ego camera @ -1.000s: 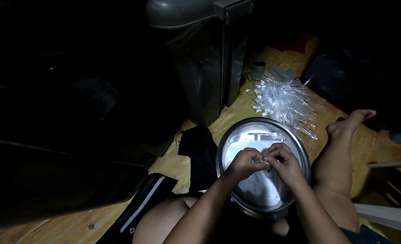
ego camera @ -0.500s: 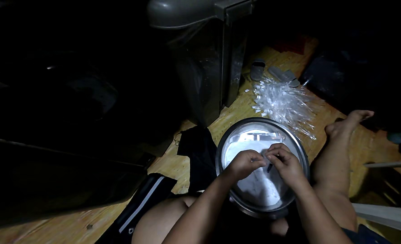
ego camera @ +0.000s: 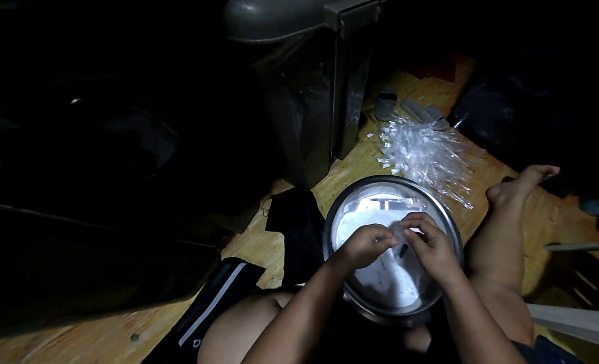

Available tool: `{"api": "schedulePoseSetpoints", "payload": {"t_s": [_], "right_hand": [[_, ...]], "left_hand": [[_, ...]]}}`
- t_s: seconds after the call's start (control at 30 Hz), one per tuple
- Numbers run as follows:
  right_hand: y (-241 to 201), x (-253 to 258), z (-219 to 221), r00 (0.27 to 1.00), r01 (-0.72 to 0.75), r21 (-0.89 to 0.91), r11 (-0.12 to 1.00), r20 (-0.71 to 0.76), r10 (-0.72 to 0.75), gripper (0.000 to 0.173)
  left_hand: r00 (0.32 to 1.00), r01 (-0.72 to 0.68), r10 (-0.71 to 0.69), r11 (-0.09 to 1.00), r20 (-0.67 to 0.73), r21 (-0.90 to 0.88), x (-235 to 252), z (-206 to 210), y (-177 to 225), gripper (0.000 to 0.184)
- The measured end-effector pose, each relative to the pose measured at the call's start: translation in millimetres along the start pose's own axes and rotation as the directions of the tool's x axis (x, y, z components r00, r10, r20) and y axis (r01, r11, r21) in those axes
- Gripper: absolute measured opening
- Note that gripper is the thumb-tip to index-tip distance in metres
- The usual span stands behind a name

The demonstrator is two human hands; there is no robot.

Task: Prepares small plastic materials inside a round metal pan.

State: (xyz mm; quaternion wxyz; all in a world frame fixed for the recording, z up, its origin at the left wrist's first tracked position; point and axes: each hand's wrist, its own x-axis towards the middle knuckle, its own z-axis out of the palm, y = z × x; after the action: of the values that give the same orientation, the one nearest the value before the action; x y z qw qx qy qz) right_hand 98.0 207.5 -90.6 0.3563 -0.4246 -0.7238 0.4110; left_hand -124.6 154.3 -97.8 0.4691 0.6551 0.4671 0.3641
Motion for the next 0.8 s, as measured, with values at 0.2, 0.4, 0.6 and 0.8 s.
{"api": "schedulePoseSetpoints", "payload": {"t_s": [0.2,0.4,0.6,0.8], "right_hand": [[7,-2,3,0.997,-0.072,-0.025,0.997,-0.004,0.072,0.012],[1,0,7,1.000,-0.020,-0.046,0.999,-0.003,0.020,0.005],[-7,4,4,0.999,0.033,-0.131,0.991,0.028,-0.030,0.009],[-16,8,3,0.997,0.077,-0.166,0.983,0.002,-0.077,0.016]], "left_hand": [[0.997,-0.033,0.031,0.999,-0.070,-0.028,2,4,-3,0.021],[0.993,-0.098,0.107,0.983,-0.053,0.155,3,8,-10,0.028],[0.990,-0.114,0.124,0.984,-0.068,0.136,3,10,-2,0.032],[0.991,-0.130,0.124,0.939,0.041,0.318,4,9,-15,0.038]]}}
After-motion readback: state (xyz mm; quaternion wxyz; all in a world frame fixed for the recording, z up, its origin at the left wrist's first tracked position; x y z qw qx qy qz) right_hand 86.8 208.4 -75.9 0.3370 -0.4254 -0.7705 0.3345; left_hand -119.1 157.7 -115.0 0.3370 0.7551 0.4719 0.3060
